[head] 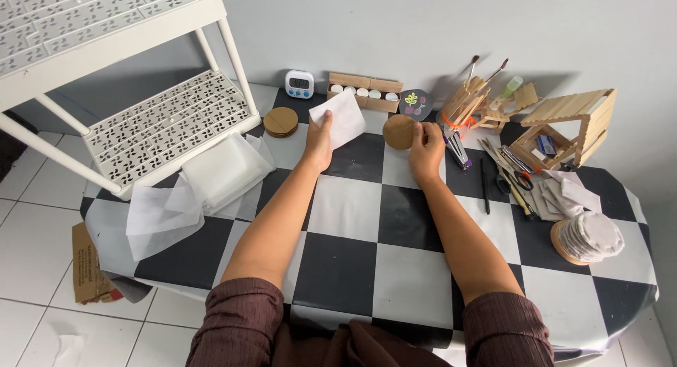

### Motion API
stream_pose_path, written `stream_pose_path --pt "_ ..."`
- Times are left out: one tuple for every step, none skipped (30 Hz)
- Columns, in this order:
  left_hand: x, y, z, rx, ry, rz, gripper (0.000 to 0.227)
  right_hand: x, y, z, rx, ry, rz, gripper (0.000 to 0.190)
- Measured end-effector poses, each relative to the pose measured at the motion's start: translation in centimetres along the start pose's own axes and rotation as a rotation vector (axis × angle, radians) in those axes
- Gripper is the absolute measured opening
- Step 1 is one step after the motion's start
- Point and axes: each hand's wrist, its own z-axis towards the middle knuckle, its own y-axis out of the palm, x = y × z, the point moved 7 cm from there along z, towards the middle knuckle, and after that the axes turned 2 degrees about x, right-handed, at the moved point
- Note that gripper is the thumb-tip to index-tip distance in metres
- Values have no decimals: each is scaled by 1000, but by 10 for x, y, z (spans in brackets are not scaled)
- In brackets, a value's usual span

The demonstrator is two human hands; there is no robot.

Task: Wrapping a circular cardboard piece with paper, cutting it to size with scissors, and stapling it.

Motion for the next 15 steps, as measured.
stream_pose_path --pt "-4 2 3 -3 0 -2 72 -11 -2 0 2 -1 -3 22" --pt "-9 4 4 -11 24 88 69 -7 0 -4 -35 235 244 23" --pt "-13 6 6 -19 49 178 67 -5 5 -11 -73 471 492 25" --pt "-23 7 11 -19 47 177 67 0 7 -11 -74 471 490 25" --pt "-32 11 15 -50 68 248 66 3 11 -11 -104 448 540 19" --pt "-39 15 21 -80 92 319 65 4 17 -10 -136 423 593 14" --pt "-37 18 15 -79 93 318 65 6 20 -12 -137 421 593 14" --pt "-38 24 8 -123 65 304 66 6 26 -14 -186 390 575 11" --pt "-38 30 2 -168 36 291 68 6 32 -16 -235 359 556 9" --pt "-35 34 -5 -170 35 294 68 8 33 -17 -231 360 557 9" --pt "-34 41 -12 -213 -17 179 72 8 36 -18 -273 326 502 10" --pt "-33 48 -19 -255 -68 64 76 8 39 -19 -314 291 446 11" --pt "-41 47 -10 -258 -69 66 76 8 39 -19 -310 292 446 11" --pt "-51 48 -2 -288 -97 24 74 6 38 -19 -318 271 402 11" --pt "-60 48 6 -318 -125 -19 73 4 38 -19 -327 251 358 11"
